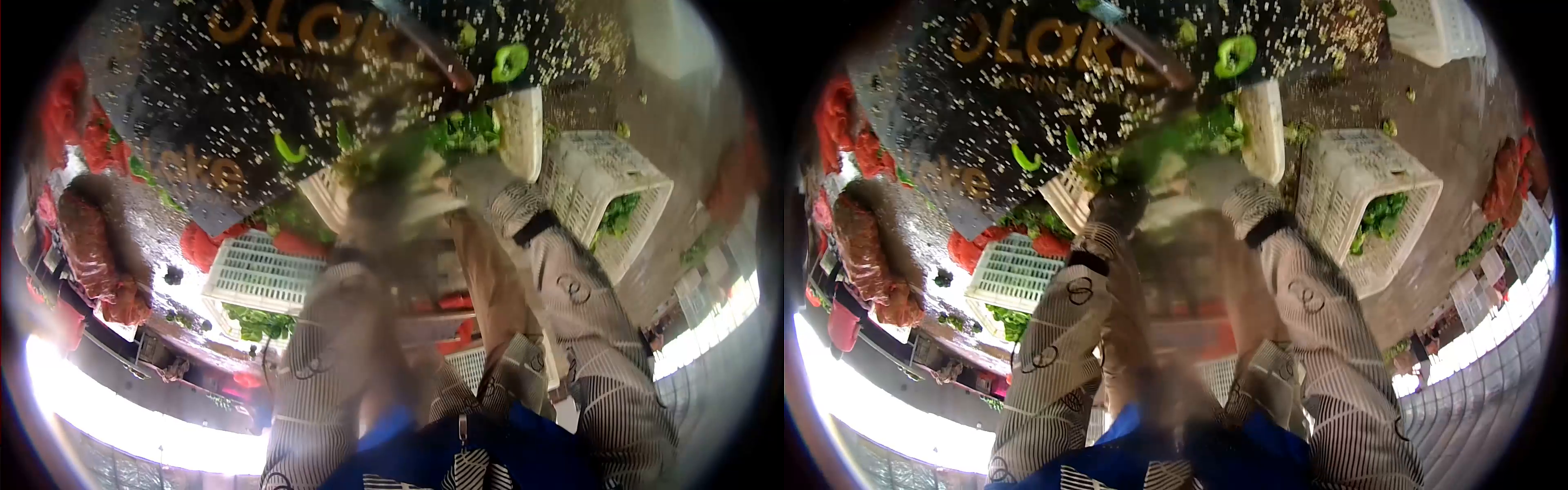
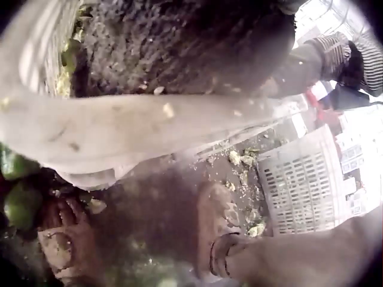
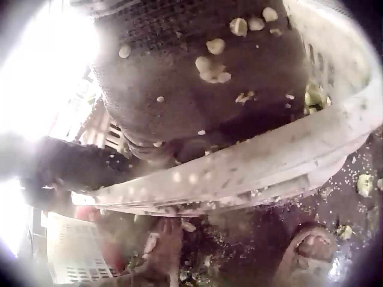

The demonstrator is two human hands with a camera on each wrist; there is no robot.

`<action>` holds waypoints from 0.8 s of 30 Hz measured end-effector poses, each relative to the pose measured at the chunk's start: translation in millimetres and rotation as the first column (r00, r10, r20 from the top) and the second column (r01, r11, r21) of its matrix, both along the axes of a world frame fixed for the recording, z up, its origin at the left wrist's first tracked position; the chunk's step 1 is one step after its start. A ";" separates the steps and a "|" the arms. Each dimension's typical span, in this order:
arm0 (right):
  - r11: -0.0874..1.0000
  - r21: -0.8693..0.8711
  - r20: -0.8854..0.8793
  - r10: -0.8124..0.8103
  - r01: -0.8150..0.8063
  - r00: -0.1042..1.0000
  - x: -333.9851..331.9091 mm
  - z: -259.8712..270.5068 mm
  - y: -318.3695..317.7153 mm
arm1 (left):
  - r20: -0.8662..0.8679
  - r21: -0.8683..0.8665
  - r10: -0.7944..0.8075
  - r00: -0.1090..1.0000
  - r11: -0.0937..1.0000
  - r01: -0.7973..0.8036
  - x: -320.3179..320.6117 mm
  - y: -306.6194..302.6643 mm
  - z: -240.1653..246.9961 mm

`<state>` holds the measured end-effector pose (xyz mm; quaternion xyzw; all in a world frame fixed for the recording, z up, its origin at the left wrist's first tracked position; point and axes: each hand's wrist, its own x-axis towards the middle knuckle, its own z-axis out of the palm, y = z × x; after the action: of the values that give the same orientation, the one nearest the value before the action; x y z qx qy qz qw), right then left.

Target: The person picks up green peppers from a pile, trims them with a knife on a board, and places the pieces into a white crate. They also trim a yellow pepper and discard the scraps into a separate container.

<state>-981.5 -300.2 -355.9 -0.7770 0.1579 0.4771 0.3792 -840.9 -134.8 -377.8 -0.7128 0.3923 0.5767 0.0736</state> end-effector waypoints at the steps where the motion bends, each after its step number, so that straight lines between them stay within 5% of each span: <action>1: 0.997 0.072 0.102 -0.041 0.034 0.994 14.1 14.0 -6.4 | 0.027 -0.028 -0.020 0.999 0.999 0.021 -0.2 7.3 -13.3; 4: 0.993 0.070 -0.010 0.093 -0.092 0.996 42.7 23.2 -8.5 | 0.089 -0.074 -0.067 0.994 0.995 0.074 -2.0 36.8 -41.7; 6: 0.968 -0.211 0.094 0.156 -0.134 0.983 25.3 -8.8 3.3 | 0.124 -0.089 -0.074 0.990 0.992 0.085 -1.9 51.6 -51.8; 7: 0.933 -0.356 0.396 0.094 0.058 0.913 26.8 -18.9 9.8 | 0.149 -0.106 -0.066 0.987 0.991 0.082 2.5 56.1 -56.7; 10: 0.943 -0.327 0.348 0.057 0.064 0.936 26.9 -53.6 -3.1 | 0.236 -0.219 0.017 0.972 0.975 0.036 17.3 63.9 -59.8; 14: 0.848 -0.481 0.571 0.110 0.223 0.813 37.2 -80.8 -3.2 | 0.210 -0.543 0.196 0.958 0.838 -0.052 7.3 75.1 20.8; 15: 0.908 -0.411 0.295 0.044 0.085 0.955 43.8 -49.0 2.2 | 0.169 -0.626 0.225 0.960 0.777 -0.072 2.1 78.5 44.7; 18: 0.904 -0.280 0.512 -0.143 0.322 0.847 -0.8 -7.7 44.9 | 0.093 -0.716 0.351 0.932 0.674 -0.182 -5.9 109.4 86.5; 20: 0.904 -0.246 0.487 -0.197 0.349 0.851 -15.8 18.9 62.7 | 0.138 -0.650 0.566 0.813 0.671 -0.356 -7.6 153.3 89.9; 22: 0.909 -0.258 0.444 -0.188 0.326 0.876 -18.2 33.0 74.4 | 0.109 -0.561 0.791 0.603 0.549 -0.619 -1.6 186.6 83.2; 23: 0.904 -0.294 0.500 -0.133 0.312 0.856 -19.9 31.3 77.4 | 0.220 -0.510 0.782 0.583 0.602 -0.615 6.3 207.9 66.2; 24: 0.894 -0.333 0.550 -0.074 0.299 0.832 -19.0 29.3 80.7 | 0.213 -0.565 0.851 0.480 0.509 -0.650 2.5 233.2 39.2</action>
<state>-1000.5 -219.5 -326.6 -0.9186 0.2206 0.1637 0.2840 -838.4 98.4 -338.5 -0.9252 0.1097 0.2612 -0.2524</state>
